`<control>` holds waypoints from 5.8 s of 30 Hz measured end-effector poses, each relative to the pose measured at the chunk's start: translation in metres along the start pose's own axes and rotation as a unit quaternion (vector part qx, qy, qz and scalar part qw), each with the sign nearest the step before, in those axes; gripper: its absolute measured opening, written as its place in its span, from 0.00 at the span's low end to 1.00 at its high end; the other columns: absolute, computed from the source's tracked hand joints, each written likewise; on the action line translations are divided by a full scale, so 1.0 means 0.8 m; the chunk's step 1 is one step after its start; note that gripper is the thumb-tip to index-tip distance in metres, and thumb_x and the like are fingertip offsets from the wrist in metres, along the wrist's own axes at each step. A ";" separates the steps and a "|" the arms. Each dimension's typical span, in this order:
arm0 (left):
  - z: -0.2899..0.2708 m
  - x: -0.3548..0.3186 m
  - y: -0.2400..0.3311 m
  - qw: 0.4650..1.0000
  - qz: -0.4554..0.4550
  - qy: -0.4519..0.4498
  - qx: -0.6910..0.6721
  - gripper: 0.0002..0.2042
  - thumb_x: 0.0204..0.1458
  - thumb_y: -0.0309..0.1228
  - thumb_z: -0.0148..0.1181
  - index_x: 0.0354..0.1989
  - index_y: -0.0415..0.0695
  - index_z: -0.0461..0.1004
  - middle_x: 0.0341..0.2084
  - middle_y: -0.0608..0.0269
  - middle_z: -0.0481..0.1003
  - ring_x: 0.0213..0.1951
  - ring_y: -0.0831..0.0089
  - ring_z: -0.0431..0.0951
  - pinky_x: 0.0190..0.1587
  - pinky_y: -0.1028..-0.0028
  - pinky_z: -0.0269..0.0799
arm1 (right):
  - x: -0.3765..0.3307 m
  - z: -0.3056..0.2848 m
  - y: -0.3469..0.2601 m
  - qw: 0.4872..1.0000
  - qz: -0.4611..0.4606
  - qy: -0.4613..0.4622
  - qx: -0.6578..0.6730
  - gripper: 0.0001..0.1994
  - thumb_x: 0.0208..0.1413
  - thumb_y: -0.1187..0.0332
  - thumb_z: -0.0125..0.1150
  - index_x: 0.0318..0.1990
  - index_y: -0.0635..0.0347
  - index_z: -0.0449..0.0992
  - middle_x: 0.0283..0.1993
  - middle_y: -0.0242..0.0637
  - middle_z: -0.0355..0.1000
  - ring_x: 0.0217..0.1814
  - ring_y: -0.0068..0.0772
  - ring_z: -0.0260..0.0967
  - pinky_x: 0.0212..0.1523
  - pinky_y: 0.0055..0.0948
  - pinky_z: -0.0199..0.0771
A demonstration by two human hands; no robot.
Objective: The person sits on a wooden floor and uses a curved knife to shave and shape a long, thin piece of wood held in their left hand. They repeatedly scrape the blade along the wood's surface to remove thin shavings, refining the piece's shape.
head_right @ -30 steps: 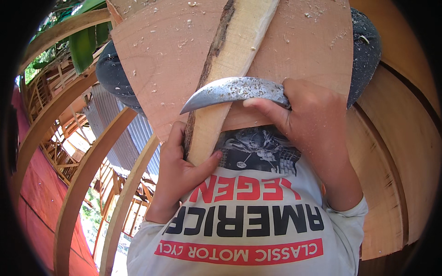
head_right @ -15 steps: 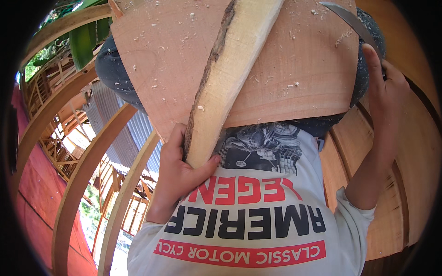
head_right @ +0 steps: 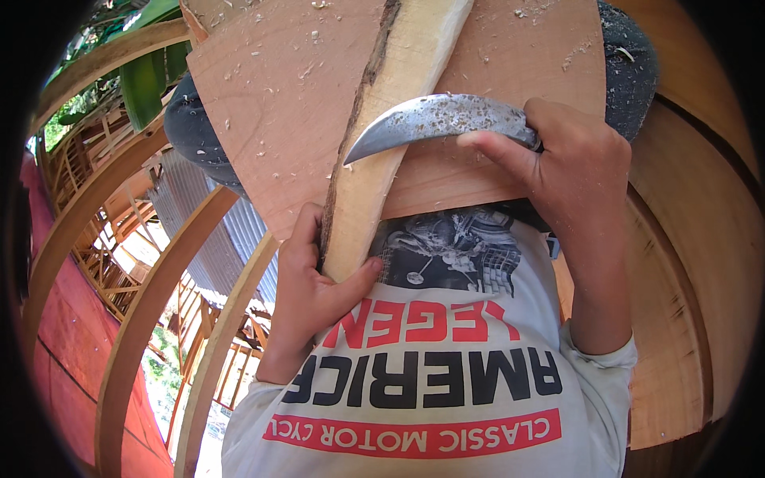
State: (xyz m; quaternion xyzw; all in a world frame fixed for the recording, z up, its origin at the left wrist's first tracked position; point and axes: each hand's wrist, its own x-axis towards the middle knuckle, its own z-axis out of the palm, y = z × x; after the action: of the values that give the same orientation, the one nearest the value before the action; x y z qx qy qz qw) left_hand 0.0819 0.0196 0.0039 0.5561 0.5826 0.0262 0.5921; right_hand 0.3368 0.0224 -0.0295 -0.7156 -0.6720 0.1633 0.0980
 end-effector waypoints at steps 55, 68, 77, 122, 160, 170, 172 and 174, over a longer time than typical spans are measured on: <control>0.001 -0.009 -0.006 0.995 -0.054 -0.053 -0.064 0.21 0.37 0.31 0.63 0.39 0.39 0.62 0.25 0.57 0.69 0.29 0.73 0.71 0.33 0.75 0.65 | 0.031 -0.010 0.004 0.993 0.077 -0.019 0.091 0.24 0.52 0.47 0.57 0.25 0.64 0.74 0.17 0.48 0.65 0.19 0.50 0.66 0.21 0.36 0.64; -0.006 -0.008 -0.017 0.993 -0.054 -0.063 -0.081 0.21 0.37 0.31 0.63 0.39 0.39 0.61 0.24 0.55 0.70 0.28 0.73 0.71 0.33 0.75 0.66 | 0.027 -0.004 -0.007 0.998 -0.027 0.000 0.059 0.23 0.54 0.49 0.56 0.25 0.64 0.74 0.14 0.46 0.63 0.16 0.49 0.64 0.19 0.35 0.62; -0.002 -0.005 -0.016 0.997 -0.032 -0.025 -0.070 0.21 0.36 0.31 0.64 0.36 0.40 0.60 0.23 0.57 0.68 0.27 0.73 0.70 0.32 0.74 0.66 | 0.032 -0.002 -0.011 0.995 -0.091 -0.015 0.037 0.22 0.55 0.49 0.55 0.25 0.63 0.75 0.14 0.46 0.64 0.17 0.47 0.66 0.18 0.33 0.63; -0.006 0.012 -0.006 0.993 -0.097 -0.057 -0.040 0.22 0.35 0.32 0.66 0.35 0.39 0.61 0.25 0.52 0.68 0.28 0.67 0.70 0.33 0.71 0.66 | 0.034 -0.014 -0.001 0.996 0.029 -0.058 -0.056 0.28 0.50 0.44 0.58 0.16 0.64 0.71 0.13 0.49 0.65 0.17 0.47 0.68 0.18 0.37 0.65; 0.000 0.018 -0.012 0.993 -0.077 -0.082 -0.028 0.21 0.35 0.32 0.66 0.34 0.38 0.61 0.22 0.50 0.69 0.26 0.61 0.73 0.30 0.68 0.67 | 0.062 -0.029 0.029 0.970 0.220 -0.079 0.071 0.29 0.52 0.43 0.56 0.22 0.69 0.74 0.14 0.51 0.64 0.16 0.52 0.66 0.19 0.38 0.63; 0.001 0.022 -0.011 0.995 -0.059 -0.066 -0.038 0.21 0.35 0.32 0.66 0.33 0.38 0.61 0.20 0.52 0.68 0.23 0.62 0.71 0.28 0.70 0.65 | 0.057 -0.019 0.029 0.989 0.140 -0.052 0.020 0.30 0.53 0.45 0.55 0.18 0.68 0.70 0.13 0.51 0.62 0.16 0.50 0.65 0.19 0.37 0.62; 0.001 0.017 -0.019 0.996 -0.055 -0.064 -0.008 0.20 0.35 0.32 0.66 0.32 0.39 0.60 0.20 0.51 0.68 0.23 0.63 0.71 0.28 0.70 0.65 | 0.040 -0.007 0.023 0.999 0.012 -0.034 -0.008 0.30 0.54 0.45 0.54 0.18 0.69 0.70 0.12 0.51 0.61 0.16 0.50 0.65 0.18 0.37 0.61; 0.003 0.018 -0.019 0.998 -0.045 -0.053 0.004 0.20 0.35 0.32 0.65 0.31 0.39 0.60 0.19 0.51 0.68 0.23 0.63 0.72 0.28 0.70 0.66 | 0.043 0.000 0.044 0.998 0.005 0.011 -0.066 0.29 0.54 0.45 0.55 0.20 0.68 0.71 0.13 0.51 0.62 0.16 0.50 0.65 0.18 0.37 0.62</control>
State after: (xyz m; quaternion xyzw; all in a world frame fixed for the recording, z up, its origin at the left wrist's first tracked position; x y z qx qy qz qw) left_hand 0.0787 0.0220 -0.0166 0.5321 0.5747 -0.0324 0.6210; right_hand 0.3709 0.0535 -0.0458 -0.7257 -0.6766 0.1113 0.0568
